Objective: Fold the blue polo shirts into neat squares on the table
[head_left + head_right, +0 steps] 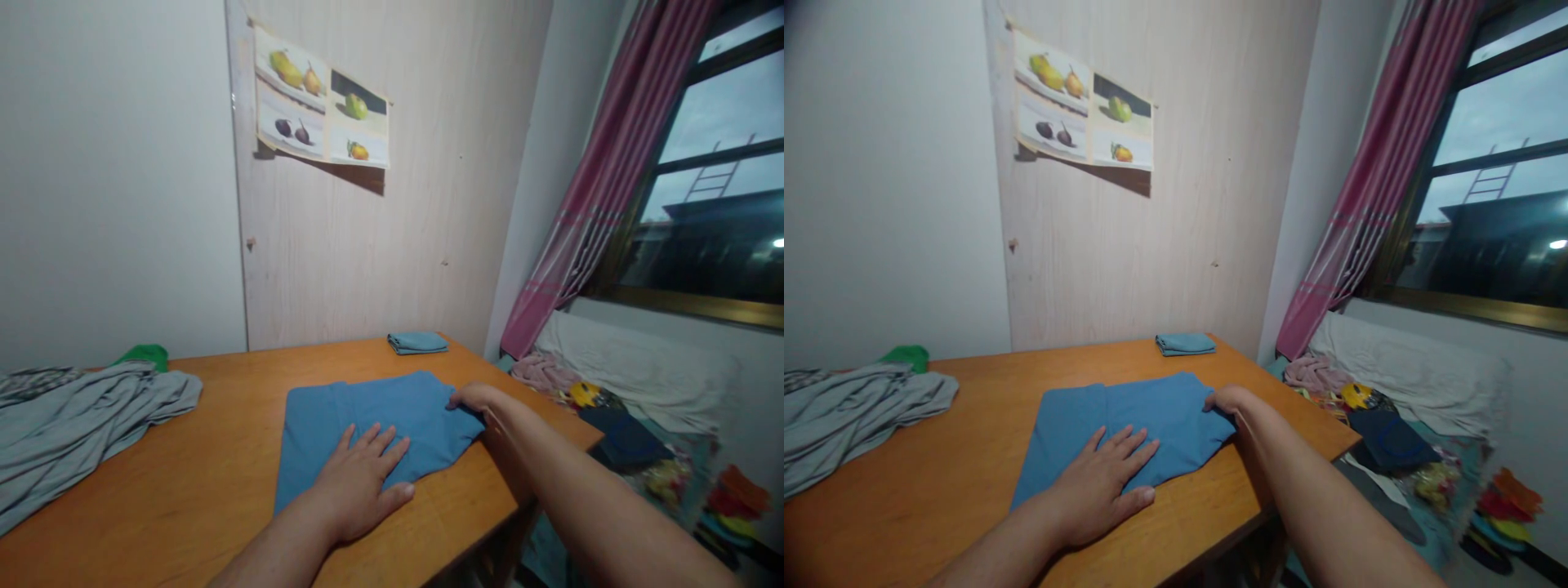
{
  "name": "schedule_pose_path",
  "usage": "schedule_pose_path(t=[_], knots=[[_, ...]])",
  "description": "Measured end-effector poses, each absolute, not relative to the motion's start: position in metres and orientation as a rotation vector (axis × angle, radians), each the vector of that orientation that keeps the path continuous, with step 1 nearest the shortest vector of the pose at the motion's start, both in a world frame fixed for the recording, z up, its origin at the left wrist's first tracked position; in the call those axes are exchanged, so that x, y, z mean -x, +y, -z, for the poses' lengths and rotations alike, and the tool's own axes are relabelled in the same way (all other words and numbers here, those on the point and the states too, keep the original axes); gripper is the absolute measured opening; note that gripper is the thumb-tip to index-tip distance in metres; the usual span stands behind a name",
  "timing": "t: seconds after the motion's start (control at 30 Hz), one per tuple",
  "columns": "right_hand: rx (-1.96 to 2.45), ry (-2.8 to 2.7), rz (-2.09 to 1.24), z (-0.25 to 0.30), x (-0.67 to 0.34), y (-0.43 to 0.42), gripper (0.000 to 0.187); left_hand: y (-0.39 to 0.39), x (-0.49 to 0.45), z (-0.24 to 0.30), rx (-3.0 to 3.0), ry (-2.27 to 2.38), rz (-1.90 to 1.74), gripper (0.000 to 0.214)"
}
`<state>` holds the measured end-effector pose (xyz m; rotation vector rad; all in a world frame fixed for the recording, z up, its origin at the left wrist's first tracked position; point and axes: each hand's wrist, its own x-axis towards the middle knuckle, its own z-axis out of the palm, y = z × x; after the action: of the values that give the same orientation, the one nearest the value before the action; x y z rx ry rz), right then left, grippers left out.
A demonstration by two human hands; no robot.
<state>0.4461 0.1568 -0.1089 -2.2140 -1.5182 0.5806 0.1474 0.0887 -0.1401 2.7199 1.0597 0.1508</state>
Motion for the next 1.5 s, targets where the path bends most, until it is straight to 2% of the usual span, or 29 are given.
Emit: schedule_pose_path(t=[0.17,0.4,0.53,0.77,0.97,1.13,1.3,1.4,1.5], knots=[[2.069,-1.556,-0.758,0.090,-0.429,0.159,0.025,0.088,-0.148,0.139,-2.707,1.047,-0.163,0.072],[1.769,-1.738,-0.964,0.084,-0.370,0.157,0.049,0.090,-0.147,0.146,-2.709,1.015,-0.252,0.070],[1.819,-1.897,-0.840,0.097,-0.339,0.157,0.057,0.091,-0.146,0.151,-2.729,1.004,-0.321,0.068],[1.848,-1.941,-0.848,0.105,-0.331,0.156,0.046,0.091,-0.146,0.154,-2.728,0.987,-0.342,0.067],[1.800,-1.843,-1.059,0.103,-0.335,0.152,0.058,0.089,-0.145,0.150,-2.684,0.976,-0.358,0.066],[1.809,-1.840,-0.985,0.113,-0.334,0.149,0.045,0.093,-0.143,0.140,-2.526,0.907,-0.537,0.036],[1.757,-1.846,-1.133,0.113,-0.332,0.138,0.020,0.110,-0.141,0.140,-2.209,0.904,-0.815,0.035],[1.683,-1.775,-1.302,0.112,-0.334,0.131,0.027,0.116,-0.140,0.145,-2.115,0.945,-0.955,0.028],[1.724,-1.587,-1.103,0.116,-0.345,0.132,0.028,0.117,-0.140,0.147,-2.072,1.023,-1.024,0.016]])
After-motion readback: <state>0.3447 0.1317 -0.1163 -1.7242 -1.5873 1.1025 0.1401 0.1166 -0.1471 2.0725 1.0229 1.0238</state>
